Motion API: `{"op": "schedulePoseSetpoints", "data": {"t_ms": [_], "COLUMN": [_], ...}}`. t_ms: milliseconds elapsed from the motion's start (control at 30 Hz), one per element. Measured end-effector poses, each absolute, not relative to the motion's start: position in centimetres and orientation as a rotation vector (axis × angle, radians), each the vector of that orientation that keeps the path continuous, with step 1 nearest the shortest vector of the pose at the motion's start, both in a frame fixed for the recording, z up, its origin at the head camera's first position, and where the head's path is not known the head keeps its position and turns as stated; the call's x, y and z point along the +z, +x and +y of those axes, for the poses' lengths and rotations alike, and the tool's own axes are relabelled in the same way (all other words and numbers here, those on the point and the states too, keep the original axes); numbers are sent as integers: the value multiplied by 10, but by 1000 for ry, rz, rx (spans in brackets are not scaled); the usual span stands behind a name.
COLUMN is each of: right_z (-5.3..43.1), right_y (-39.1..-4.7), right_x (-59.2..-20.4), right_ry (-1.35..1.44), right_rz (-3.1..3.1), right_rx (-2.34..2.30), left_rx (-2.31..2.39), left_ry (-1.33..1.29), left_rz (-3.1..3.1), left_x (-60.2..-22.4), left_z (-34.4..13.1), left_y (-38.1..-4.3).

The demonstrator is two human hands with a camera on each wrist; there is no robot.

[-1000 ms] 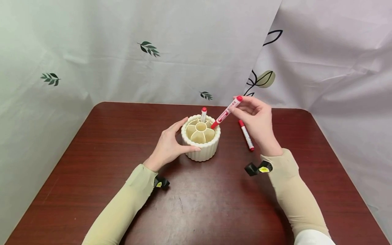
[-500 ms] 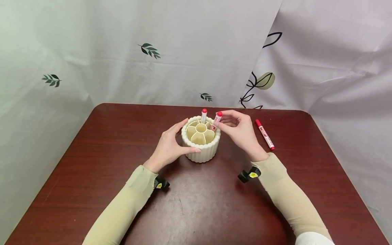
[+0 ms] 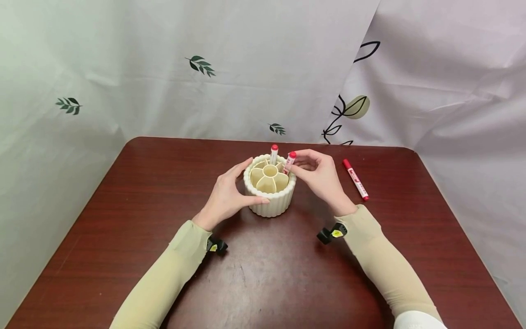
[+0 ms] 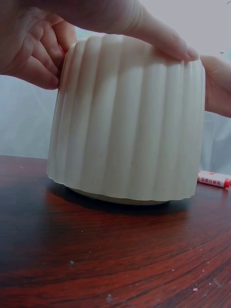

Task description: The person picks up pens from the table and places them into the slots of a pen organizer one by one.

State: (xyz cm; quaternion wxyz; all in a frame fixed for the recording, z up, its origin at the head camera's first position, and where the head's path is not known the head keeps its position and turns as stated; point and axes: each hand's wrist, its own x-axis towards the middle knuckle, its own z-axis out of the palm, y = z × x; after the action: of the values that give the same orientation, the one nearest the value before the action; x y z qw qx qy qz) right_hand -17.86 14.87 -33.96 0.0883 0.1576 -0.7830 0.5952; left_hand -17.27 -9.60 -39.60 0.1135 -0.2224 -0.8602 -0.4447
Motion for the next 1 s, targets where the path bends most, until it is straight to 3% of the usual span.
{"op": "schedulePoseSetpoints", "data": {"t_ms": [567, 1000], "right_z": [154, 183], "right_y": [-177, -164], "right_x": [-334, -326], "right_ry": [514, 316], "right_rz": [-2274, -2315], "right_rx": [1790, 1747], "left_rx": [-1304, -1301], "left_ry": [-629, -649], "left_rz": [-2535, -2544], "left_x": [-396, -394], "left_z": [-96, -98], "left_y": [-172, -169]}}
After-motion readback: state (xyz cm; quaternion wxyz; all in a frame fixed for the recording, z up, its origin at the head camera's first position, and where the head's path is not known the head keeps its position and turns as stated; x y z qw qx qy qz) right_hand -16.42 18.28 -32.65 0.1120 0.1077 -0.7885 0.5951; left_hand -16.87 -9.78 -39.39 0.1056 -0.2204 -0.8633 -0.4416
